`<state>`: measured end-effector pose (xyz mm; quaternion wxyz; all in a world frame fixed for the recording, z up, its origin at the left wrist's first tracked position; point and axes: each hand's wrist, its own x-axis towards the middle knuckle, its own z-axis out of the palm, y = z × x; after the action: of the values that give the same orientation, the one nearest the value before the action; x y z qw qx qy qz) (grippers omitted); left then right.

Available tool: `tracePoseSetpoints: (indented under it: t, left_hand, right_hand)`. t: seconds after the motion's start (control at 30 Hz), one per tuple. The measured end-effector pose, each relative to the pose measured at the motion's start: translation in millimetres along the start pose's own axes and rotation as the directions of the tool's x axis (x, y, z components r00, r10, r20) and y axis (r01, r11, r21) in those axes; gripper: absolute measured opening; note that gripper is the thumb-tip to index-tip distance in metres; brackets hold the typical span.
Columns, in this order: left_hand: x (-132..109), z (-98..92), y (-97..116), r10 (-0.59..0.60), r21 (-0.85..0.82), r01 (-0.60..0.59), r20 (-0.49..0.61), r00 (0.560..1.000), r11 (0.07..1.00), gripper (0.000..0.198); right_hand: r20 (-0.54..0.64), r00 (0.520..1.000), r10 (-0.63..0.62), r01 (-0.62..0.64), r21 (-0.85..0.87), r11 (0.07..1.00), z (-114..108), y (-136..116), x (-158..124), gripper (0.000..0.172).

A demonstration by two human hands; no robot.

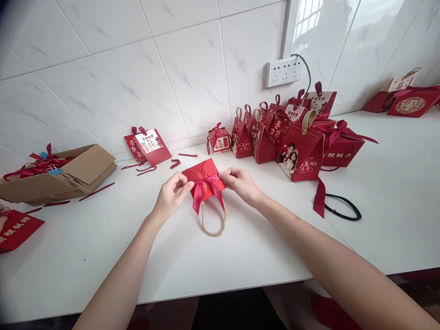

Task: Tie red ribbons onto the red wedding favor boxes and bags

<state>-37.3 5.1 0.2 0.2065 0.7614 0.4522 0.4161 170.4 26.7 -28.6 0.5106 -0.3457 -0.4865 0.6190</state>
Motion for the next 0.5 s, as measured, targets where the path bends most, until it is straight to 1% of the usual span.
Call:
tracePoseSetpoints:
  t: [0.17,0.3,0.5]
  left_hand:
    - [-0.1,-0.1,2.4,0.001,0.034,-0.001,0.006,1.0,0.999,0.029]
    - [-0.2,-0.4,3.5,0.003,0.023,-0.003,0.005,1.0,1.0,0.026]
    - [-0.1,-0.4,1.8,0.063,0.012,-0.063,0.008,0.998,0.998,0.021]
  right_hand:
    - [0.002,1.0,-0.006,0.006,-0.002,1.0,-1.4,1.6,0.9,0.034]
    - [0.006,1.0,-0.011,0.011,0.0,1.0,-3.1,3.3,2.5,0.033]
    - [0.006,1.0,-0.017,0.017,0.014,1.0,-4.9,3.8,3.3,0.033]
